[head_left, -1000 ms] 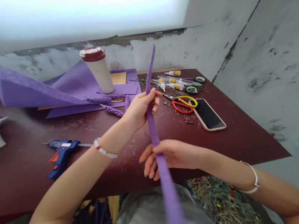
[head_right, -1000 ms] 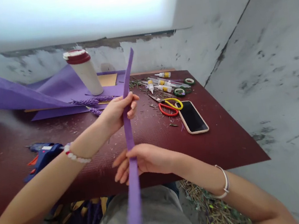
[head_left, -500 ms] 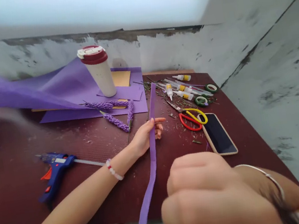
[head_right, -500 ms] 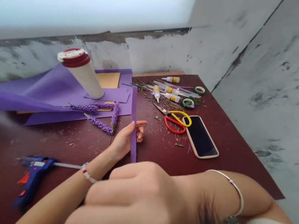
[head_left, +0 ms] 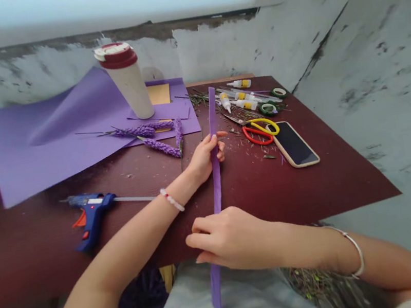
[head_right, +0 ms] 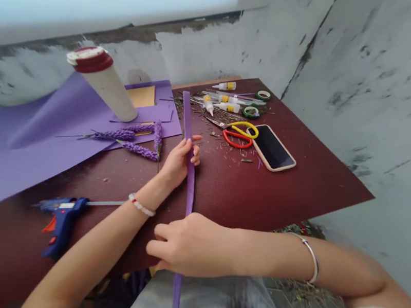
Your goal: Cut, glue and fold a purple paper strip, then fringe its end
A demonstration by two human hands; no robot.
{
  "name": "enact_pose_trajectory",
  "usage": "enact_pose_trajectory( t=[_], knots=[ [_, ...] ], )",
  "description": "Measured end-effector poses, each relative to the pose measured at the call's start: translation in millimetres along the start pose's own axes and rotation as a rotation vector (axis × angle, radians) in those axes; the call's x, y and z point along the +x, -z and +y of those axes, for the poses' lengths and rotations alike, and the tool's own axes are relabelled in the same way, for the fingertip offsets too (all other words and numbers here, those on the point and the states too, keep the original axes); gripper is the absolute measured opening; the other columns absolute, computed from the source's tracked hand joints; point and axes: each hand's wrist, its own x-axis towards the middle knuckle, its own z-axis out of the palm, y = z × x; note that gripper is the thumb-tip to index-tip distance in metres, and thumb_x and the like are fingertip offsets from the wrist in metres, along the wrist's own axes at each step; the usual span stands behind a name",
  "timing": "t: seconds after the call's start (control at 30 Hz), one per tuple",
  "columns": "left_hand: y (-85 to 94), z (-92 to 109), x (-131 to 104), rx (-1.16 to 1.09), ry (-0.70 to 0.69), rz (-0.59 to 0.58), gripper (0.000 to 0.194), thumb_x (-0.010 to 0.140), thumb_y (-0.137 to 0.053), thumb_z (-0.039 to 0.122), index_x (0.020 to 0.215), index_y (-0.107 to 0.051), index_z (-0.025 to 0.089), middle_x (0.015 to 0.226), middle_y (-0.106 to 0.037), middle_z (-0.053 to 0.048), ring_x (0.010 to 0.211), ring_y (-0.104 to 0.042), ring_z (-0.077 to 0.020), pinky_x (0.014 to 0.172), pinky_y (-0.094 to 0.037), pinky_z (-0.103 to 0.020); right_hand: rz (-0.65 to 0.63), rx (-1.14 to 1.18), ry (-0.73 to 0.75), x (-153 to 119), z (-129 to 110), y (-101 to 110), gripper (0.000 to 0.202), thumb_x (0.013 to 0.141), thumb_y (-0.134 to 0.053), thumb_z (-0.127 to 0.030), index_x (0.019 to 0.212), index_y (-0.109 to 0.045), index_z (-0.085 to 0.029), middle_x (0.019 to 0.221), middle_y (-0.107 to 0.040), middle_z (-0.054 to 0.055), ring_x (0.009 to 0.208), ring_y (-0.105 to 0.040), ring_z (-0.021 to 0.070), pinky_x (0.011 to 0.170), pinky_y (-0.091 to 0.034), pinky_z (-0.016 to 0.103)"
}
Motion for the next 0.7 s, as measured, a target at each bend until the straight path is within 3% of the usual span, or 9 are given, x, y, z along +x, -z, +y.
enact_pose_trajectory(
  t=[0.1,0.2,0.3,0.43,0.5,0.57,0.6,0.63,0.7],
  knots=[
    [-1.4,1.7,0.6,0.003,0.004,0.001,0.023,0.105,-0.044,0.012,0.098,-0.066,0.01,0.067,-0.057,0.002,0.051,-0.049,-0.0073,0.052,-0.038,-0.02,-0.037,-0.119,0.143,-22.6,2.5,-22.3,0.01,0.1,-0.058,-0.014,0.097,-0.067,-0.015,0.093,-0.068,0.005,0.08,-0.062,0.0175,0.065,-0.047,0.031],
    [-6.6,3.3,-1.3,0.005,-0.014,0.027,0.021,0.101,-0.045,0.004,0.099,-0.065,0.01,0.07,-0.058,0.002,0.053,-0.051,-0.0072,0.054,-0.039,-0.019,0.12,-0.26,0.331,-49.0,3.0,-48.5,0.023,0.103,-0.051,-0.013,0.087,-0.067,-0.015,0.09,-0.068,0.007,0.083,-0.061,0.0176,0.069,-0.047,0.032],
    [-16.3,3.3,-4.9,0.023,-0.023,0.04,0.02,0.097,-0.047,0.002,0.096,-0.064,0.013,0.065,-0.053,0.004,0.046,-0.043,-0.0061,0.048,-0.033,-0.018,0.262,-0.431,0.368,-68.1,2.5,-63.1,0.025,0.104,-0.049,-0.013,0.099,-0.073,-0.016,0.114,-0.072,0.009,0.108,-0.062,0.0221,0.089,-0.05,0.04],
    [-30.6,6.6,-17.5,0.061,-0.039,0.052,0.024,0.103,-0.052,0.018,0.081,-0.06,0.014,0.058,-0.045,0.006,0.043,-0.038,-0.0058,0.045,-0.031,-0.017,0.388,-0.381,0.504,-84.5,10.6,-82.1,0.024,0.1,-0.055,-0.012,0.091,-0.077,-0.012,0.1,-0.075,0.01,0.092,-0.066,0.0191,0.085,-0.053,0.034],
    [-35.9,11.5,-30.6,0.081,-0.067,0.065,0.024,0.101,-0.056,0.019,0.078,-0.06,0.013,0.062,-0.051,0.003,0.049,-0.048,-0.0066,0.05,-0.039,-0.017,0.299,-0.266,0.569,-90.7,19.5,-99.0,0.023,0.1,-0.056,-0.012,0.09,-0.077,-0.013,0.102,-0.076,0.009,0.092,-0.069,0.0174,0.086,-0.055,0.029],
    [-39.3,14.7,-49.1,0.095,-0.103,0.074,0.013,0.097,-0.061,0.014,0.085,-0.065,0.011,0.07,-0.059,0.0,0.057,-0.056,-0.0071,0.056,-0.044,-0.017,0.03,-0.031,0.429,-95.6,28.3,-118.4,0.024,0.102,-0.055,-0.017,0.093,-0.077,-0.016,0.102,-0.078,0.006,0.093,-0.07,0.0151,0.084,-0.056,0.024],
    [-40.2,14.0,-59.9,0.102,-0.125,0.08,0.009,0.096,-0.063,0.015,0.088,-0.066,0.011,0.07,-0.058,0.001,0.055,-0.055,-0.0062,0.053,-0.042,-0.015,-0.015,-0.004,0.354,-97.5,31.4,-126.7,0.022,0.101,-0.056,-0.017,0.095,-0.077,-0.016,0.101,-0.079,0.006,0.092,-0.071,0.0153,0.082,-0.057,0.023],
    [-40.9,11.1,-71.3,0.107,-0.147,0.084,0.01,0.096,-0.066,0.02,0.091,-0.067,0.012,0.066,-0.054,0.004,0.049,-0.048,-0.0045,0.047,-0.036,-0.014,-0.037,0.008,0.276,-99.2,32.8,-132.8,0.021,0.1,-0.056,-0.013,0.102,-0.077,-0.015,0.107,-0.079,0.009,0.096,-0.072,0.0171,0.082,-0.058,0.025],
    [-41.8,-0.9,-93.5,0.135,-0.232,0.09,0.029,0.094,-0.072,0.041,0.086,-0.066,0.014,0.055,-0.037,0.01,0.04,-0.027,-0.0021,0.039,-0.02,-0.014,-0.064,0.041,0.088,-102.7,29.8,-133.9,0.031,0.097,-0.055,-0.005,0.121,-0.072,-0.013,0.12,-0.077,0.015,0.099,-0.074,0.0217,0.08,-0.059,0.031]
  ],
)
